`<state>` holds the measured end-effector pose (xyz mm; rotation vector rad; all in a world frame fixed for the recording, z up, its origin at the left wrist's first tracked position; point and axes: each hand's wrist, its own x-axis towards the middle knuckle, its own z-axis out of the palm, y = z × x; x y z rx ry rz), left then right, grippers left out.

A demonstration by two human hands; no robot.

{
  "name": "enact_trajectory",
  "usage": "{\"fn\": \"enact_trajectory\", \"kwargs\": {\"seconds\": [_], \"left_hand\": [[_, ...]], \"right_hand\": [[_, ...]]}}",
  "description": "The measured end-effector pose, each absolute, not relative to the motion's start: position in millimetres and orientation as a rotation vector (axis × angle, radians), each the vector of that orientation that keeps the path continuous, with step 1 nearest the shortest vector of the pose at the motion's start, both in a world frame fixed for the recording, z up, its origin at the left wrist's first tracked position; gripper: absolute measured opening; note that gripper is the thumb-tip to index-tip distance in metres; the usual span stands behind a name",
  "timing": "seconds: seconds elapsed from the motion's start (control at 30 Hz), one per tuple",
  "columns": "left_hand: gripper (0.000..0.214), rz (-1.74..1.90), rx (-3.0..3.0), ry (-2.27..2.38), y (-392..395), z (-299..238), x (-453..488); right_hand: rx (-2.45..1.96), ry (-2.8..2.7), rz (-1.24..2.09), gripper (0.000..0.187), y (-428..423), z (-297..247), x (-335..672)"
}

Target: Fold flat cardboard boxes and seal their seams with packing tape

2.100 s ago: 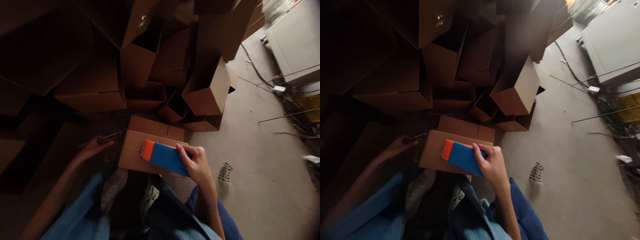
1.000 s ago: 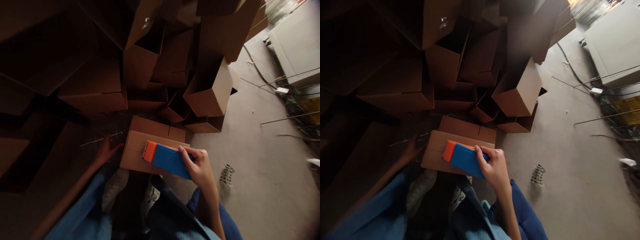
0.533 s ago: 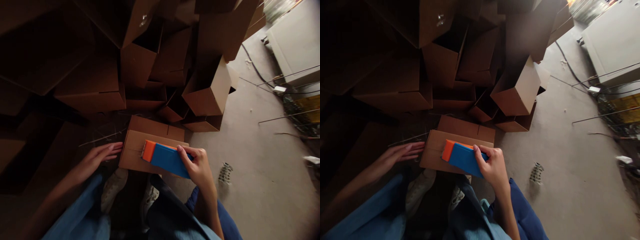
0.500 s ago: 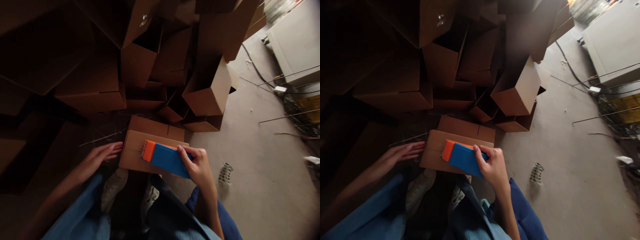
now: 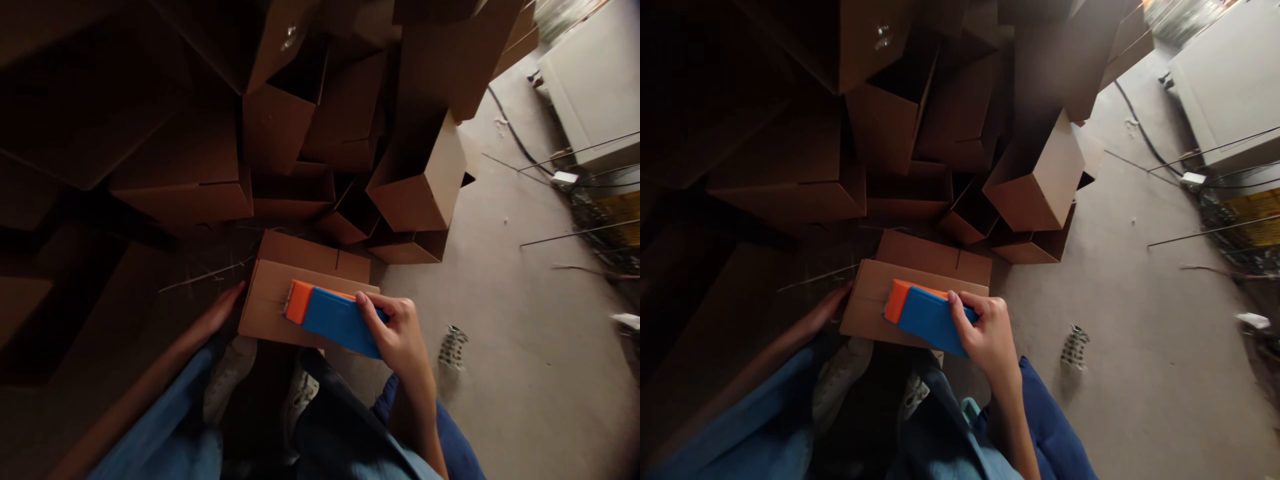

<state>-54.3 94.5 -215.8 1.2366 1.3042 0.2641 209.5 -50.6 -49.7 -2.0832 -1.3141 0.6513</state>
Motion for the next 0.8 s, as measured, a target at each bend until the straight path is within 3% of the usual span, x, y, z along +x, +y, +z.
{"fn": "enact_trajectory", "kwargs": {"seconds": [0.2, 0.43, 0.8], "left_hand": [[0.059, 0.341, 1.059, 1.299, 101.4, -212.3, -43.5], [0.033, 0.806, 1.596, 1.289, 110.1, -154.5, -5.4], [0.045, 0.446, 1.936, 1.295, 107.2, -149.3, 24.1]], "right_hand": [[-2.078, -1.307, 0.661, 0.053, -49.5, -47.3, 208.1], [-2.067, -1.312, 0.659, 0.052, -50.4, -47.2, 206.8], [-2.147, -1.414, 0.621, 0.053, -53.3, -43.3, 202.1]]}}
